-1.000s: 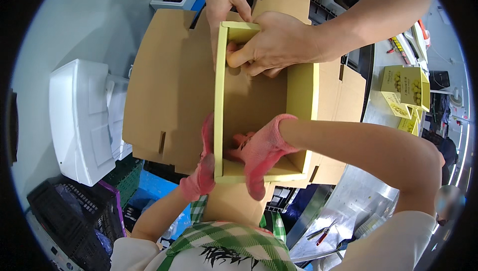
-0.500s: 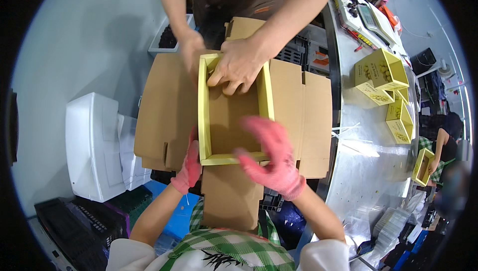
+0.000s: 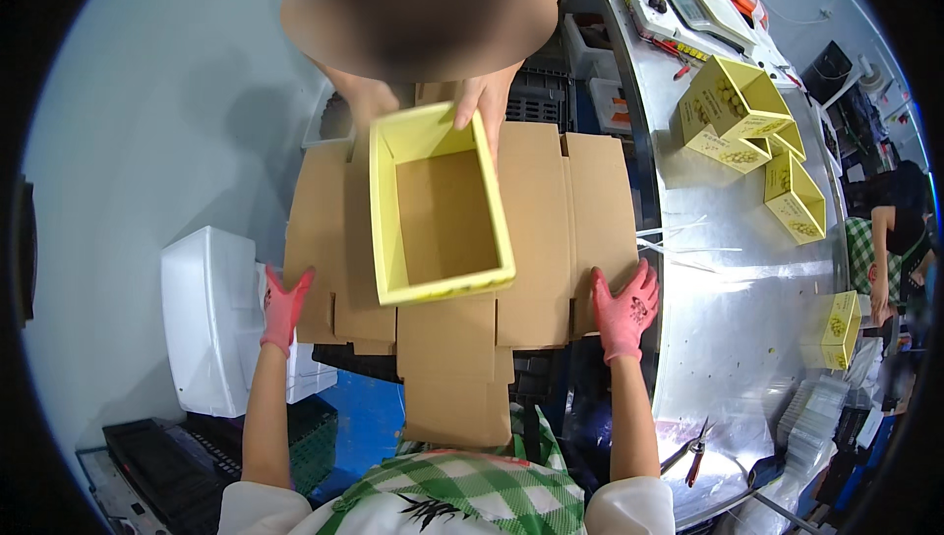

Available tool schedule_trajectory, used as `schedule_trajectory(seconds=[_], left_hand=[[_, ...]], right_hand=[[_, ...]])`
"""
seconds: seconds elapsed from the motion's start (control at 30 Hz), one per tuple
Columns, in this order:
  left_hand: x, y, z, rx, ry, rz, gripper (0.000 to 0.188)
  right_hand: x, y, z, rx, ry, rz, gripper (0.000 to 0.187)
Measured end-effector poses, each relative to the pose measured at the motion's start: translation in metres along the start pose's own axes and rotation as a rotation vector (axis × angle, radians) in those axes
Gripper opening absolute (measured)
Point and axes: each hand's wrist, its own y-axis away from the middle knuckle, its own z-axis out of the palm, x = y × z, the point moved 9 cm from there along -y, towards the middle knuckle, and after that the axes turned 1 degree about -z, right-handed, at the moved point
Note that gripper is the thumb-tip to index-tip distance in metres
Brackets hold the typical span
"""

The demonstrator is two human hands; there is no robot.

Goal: The person folds flat cardboard pieces into rectangular yellow boxes with assistance from a coworker. They repeatedly fold the sides and secure the boxes, stacking completed units on the table.

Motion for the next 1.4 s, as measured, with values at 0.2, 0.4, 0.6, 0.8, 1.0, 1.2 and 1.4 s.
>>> schedule_trajectory(seconds=[0.2,0.4,0.6,0.8,1.0,1.2,1.4], left_hand=[[0.025,-0.001,0.0,-0.13,-0.164,-0.021,0.073],[0.012,-0.013,0.001,-0.112,-0.047,-0.046,0.07],[0.023,-0.022,-0.042,0.218,-0.456,0.113,0.069],[0.13,0.033,-0.033,0.066,-0.42,0.525,0.058],[0.111,0.077,0.081,-0.418,-0.206,0.659,0.05],[0.104,0.068,0.054,0.024,-0.592,0.454,0.076],[0.093,0.052,0.059,-0.099,-0.631,0.248,0.08]], right_hand=[[0.016,-0.013,0.002,-0.227,-0.256,0.134,0.081],[0.018,-0.018,-0.008,-0.278,-0.467,0.158,0.063],[-0.019,-0.014,-0.058,-0.192,-0.2,0.127,0.053],[-0.072,-0.013,-0.074,-0.209,-0.06,-0.236,0.04],[-0.156,0.068,0.003,-0.308,-0.097,-0.68,0.034],[-0.105,0.052,-0.017,-0.199,-0.426,-0.463,0.051],[-0.067,0.041,-0.013,-0.429,-0.304,-0.16,0.085]])
